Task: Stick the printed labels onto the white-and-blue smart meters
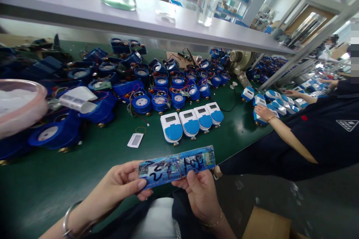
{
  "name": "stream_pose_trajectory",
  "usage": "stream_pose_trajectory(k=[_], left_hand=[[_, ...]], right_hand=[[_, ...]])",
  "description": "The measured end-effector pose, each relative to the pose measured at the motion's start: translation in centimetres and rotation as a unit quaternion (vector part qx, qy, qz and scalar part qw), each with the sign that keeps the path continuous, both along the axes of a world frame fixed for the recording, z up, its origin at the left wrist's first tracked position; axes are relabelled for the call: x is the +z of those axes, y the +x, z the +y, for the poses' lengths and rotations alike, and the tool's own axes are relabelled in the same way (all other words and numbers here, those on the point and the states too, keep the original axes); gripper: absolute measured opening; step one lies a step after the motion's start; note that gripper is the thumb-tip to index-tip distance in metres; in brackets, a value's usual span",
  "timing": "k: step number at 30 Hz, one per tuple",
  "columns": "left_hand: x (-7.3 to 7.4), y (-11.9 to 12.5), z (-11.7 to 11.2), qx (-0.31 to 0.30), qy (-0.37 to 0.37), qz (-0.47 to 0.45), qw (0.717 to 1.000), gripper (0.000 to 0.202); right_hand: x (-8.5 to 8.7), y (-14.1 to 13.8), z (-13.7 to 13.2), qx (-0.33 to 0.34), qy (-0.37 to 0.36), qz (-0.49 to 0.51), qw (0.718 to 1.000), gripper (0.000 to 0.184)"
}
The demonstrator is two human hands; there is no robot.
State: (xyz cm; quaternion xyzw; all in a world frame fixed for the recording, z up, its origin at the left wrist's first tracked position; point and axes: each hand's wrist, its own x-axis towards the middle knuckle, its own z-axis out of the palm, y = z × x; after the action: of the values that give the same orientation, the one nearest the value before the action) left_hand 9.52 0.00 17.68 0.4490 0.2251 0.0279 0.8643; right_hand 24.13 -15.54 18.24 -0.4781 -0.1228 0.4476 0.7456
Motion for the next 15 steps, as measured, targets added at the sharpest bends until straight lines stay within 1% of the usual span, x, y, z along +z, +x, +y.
stream_pose_trajectory(k=[3, 7, 11, 15], left_hand=[[0.06, 0.18, 0.16, -0.003, 0.015, 0.030, 0.999, 0.046], [0.24, 0.51, 0.21, 0.007, 0.023, 0.076, 0.997, 0.051], [0.30, 0.70, 0.08, 0.010, 0.026, 0.082, 0.996, 0.047], [0.19, 0.88, 0.27, 0.004, 0.026, 0.074, 0.997, 0.043]], right_hand=[[-0.11, -0.03, 0.19, -0.008, -0.004, 0.004, 1.000, 0.013], [-0.43, -0.17, 0.25, -0.024, -0.027, 0.000, 0.999, 0.014], [-0.67, -0.24, 0.30, -0.043, -0.048, 0.000, 0.998, 0.015], [-0.40, -0.23, 0.60, -0.058, -0.067, 0.009, 0.996, 0.016]])
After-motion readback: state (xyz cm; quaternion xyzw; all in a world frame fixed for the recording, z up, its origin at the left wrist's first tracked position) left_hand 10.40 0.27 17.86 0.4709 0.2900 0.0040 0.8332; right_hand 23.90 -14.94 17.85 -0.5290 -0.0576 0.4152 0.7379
